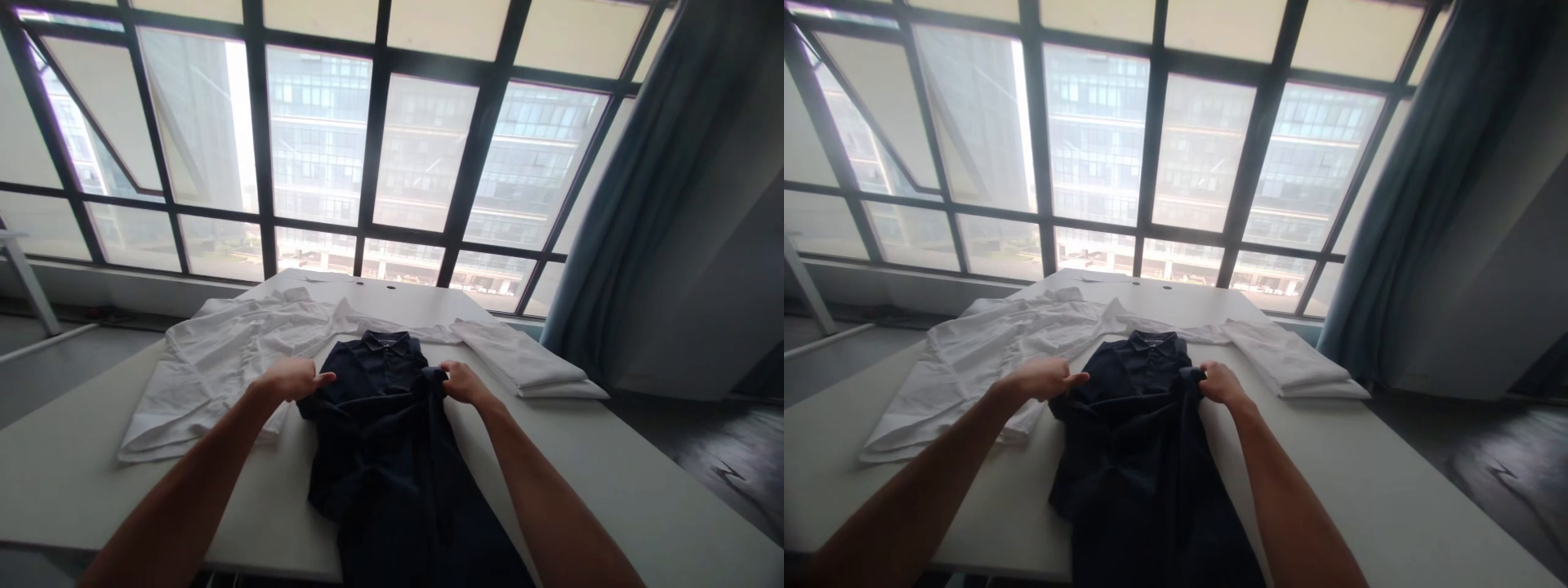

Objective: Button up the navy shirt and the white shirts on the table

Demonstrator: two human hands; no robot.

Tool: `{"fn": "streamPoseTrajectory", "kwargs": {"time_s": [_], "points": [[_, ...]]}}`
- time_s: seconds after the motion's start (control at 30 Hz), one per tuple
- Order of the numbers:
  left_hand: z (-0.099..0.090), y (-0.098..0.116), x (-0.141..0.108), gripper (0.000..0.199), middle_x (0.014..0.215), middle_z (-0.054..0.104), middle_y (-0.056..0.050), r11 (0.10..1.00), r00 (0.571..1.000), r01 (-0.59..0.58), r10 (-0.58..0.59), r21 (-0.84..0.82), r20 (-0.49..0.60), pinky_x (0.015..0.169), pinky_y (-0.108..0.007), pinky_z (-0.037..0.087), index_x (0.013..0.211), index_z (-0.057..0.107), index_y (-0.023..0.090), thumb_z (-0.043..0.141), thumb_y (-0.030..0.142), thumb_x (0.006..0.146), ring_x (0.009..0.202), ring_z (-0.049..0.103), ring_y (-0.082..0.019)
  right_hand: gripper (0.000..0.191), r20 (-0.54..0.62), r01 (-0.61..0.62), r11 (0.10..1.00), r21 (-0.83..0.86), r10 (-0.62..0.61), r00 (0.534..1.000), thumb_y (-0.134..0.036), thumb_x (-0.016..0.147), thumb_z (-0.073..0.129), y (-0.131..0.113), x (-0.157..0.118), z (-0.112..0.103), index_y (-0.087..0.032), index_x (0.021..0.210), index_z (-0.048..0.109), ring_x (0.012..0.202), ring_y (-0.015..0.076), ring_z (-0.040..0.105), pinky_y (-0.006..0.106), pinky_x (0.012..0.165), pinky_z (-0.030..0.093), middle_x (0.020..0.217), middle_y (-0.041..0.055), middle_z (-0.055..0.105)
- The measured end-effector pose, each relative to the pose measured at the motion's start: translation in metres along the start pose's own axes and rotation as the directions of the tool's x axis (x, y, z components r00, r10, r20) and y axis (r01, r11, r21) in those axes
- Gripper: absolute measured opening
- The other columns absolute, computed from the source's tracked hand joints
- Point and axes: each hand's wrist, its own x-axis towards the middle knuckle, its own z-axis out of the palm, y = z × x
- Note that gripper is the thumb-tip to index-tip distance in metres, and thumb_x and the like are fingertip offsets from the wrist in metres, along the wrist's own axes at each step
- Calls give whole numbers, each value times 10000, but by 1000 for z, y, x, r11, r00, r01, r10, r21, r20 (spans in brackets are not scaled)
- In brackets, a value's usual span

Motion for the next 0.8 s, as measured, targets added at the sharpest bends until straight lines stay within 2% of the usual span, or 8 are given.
{"fn": "streamPoseTrajectory", "kwargs": {"time_s": [0.07, 0.17, 0.23, 0.37, 0.57, 0.7, 0.73, 0.8], "points": [[3, 8, -2, 630, 673, 678, -102, 997, 982, -61, 68, 43, -175, 688, -300, 480, 672, 716, 152, 391, 631, 921, 700, 650, -230, 274, -182, 17, 999, -34, -23, 983, -203, 701, 598, -16, -4, -2, -154, 948, 705, 922, 266, 644, 345, 837, 469, 1030, 125, 705], [19, 29, 3, 347, 1062, 714, -106, 947, 853, -316, 313, 65, -417, 917, -362, 471, 960, 743, 192, 530, 463, 921, 1013, 642, -265, 361, -338, 219, 971, 92, -176, 925, -154, 744, 500, -43, -12, -3, -169, 1054, 684, 996, 232, 626, 333, 897, 460, 1088, 104, 689], [36, 43, 10, 326, 1256, 652, -98, 884, 785, -464, 442, 62, -434, 1026, -390, 417, 1165, 686, 215, 601, 377, 895, 1164, 584, -269, 342, -240, 321, 919, 230, -266, 934, -171, 800, 452, -59, -17, -1, -181, 1035, 701, 932, 202, 641, 311, 859, 478, 1010, 77, 712], [64, 56, 25, 390, 1214, 668, -80, 827, 784, -561, 541, 26, -305, 983, -371, 453, 1204, 675, 257, 690, 284, 815, 1117, 617, -273, 315, 62, 285, 941, 181, -300, 952, -426, 848, 569, -67, -24, 2, -202, 976, 751, 839, 214, 652, 304, 768, 483, 930, 70, 726], [50, 42, 37, 243, 934, 731, -37, 859, 843, -503, 461, -100, -277, 790, -271, 490, 996, 758, 241, 682, 256, 765, 861, 676, -213, 264, 264, 21, 988, -155, 20, 964, -350, 718, 725, -30, -14, -8, -234, 951, 774, 762, 213, 655, 274, 665, 450, 842, 59, 719], [7, -6, 28, 249, 869, 724, -55, 930, 828, -274, 98, -245, -553, 751, -294, 489, 930, 742, 180, 561, 323, 835, 807, 663, -225, 196, 66, -101, 976, -194, 116, 991, -290, 797, 629, -2, -10, -32, -206, 925, 752, 851, 219, 666, 277, 737, 460, 913, 70, 724], [-3, -19, 24, 279, 871, 717, -72, 940, 756, -162, -78, -301, -650, 746, -313, 493, 967, 726, 158, 530, 317, 848, 814, 661, -242, 237, -85, -190, 960, -206, 176, 981, -284, 829, 591, 3, -11, -38, -186, 988, 736, 887, 233, 664, 294, 761, 463, 961, 95, 718], [-17, -40, 14, 375, 1072, 677, -148, 948, 467, 34, -295, -316, -834, 843, -390, 479, 1145, 655, 114, 524, 238, 817, 995, 624, -308, 342, -412, -353, 909, -221, 241, 879, -242, 866, 526, 5, -11, -48, -129, 1155, 669, 990, 277, 642, 341, 814, 462, 1095, 164, 680]]}}
